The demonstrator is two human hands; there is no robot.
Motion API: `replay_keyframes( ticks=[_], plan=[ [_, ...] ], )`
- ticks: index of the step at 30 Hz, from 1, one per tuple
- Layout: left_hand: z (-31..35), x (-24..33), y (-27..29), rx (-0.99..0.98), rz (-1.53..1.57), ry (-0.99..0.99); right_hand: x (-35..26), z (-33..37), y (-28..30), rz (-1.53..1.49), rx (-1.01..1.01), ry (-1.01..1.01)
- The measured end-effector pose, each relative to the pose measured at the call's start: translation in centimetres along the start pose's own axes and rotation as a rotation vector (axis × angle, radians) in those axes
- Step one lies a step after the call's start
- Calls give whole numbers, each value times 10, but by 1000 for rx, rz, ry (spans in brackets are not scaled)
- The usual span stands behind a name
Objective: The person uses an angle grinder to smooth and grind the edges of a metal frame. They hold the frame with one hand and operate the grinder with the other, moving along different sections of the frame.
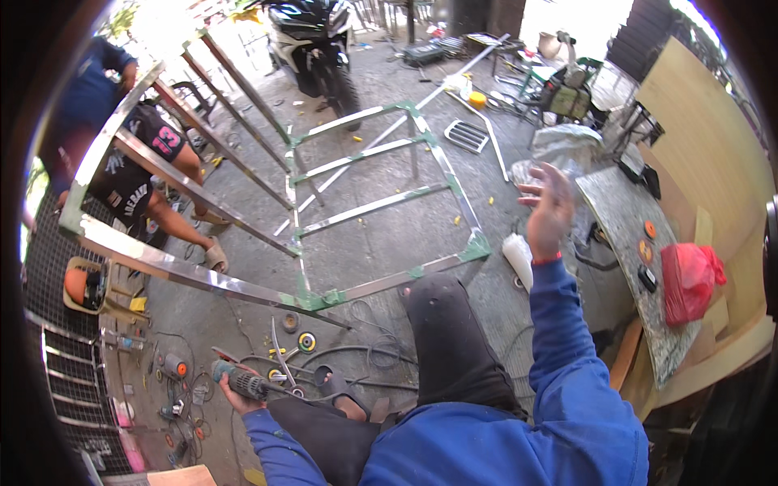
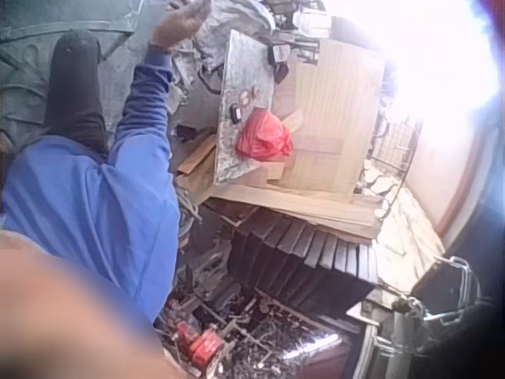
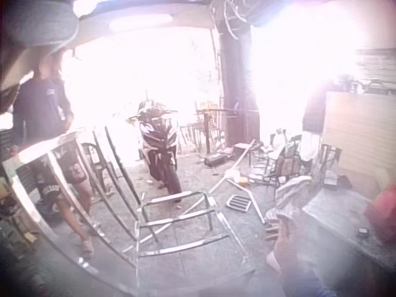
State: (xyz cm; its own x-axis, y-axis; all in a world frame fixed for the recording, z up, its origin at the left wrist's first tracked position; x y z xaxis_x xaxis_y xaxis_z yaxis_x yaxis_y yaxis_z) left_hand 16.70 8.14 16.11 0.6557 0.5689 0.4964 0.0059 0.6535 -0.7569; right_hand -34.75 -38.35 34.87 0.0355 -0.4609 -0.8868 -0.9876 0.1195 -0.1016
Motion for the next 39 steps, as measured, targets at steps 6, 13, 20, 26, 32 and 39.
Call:
replay_keyframes(
  ticks=[6, 13, 20, 26, 32, 39],
  plan=[
    [-4, -2, 0, 16, -185, -70, 130, 50, 49, 152, -146, -648],
    [-12, -29, -11, -103, 35, -40, 141, 99, 20, 148, -69, -421],
    [23, -55, -37, -250, 0, -57, 54, 116, -43, 229, -219, -70],
    [79, -75, -39, -305, -24, -56, -2, 218, -125, -7, -743, -219],
    [151, -75, -79, -385, -278, -176, -50, 365, -161, -193, -1672, -532],
    [193, -61, -158, -387, -693, -312, -59, 383, -171, -298, -1710, -655]
  ],
)
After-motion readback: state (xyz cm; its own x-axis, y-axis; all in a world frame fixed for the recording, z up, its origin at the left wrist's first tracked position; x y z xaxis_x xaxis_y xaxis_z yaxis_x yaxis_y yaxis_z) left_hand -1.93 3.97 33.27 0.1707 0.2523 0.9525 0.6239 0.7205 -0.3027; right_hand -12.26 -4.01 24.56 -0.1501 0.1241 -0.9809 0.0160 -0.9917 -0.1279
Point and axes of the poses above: each hand's wrist, its own z-axis away from the middle knuckle, its own y-axis out of the back of the hand, x = y × z, the point moved 5 cm from there along -z, towards the middle knuckle, and after that the axes turned 1 degree about z, right-handed, at the moved point
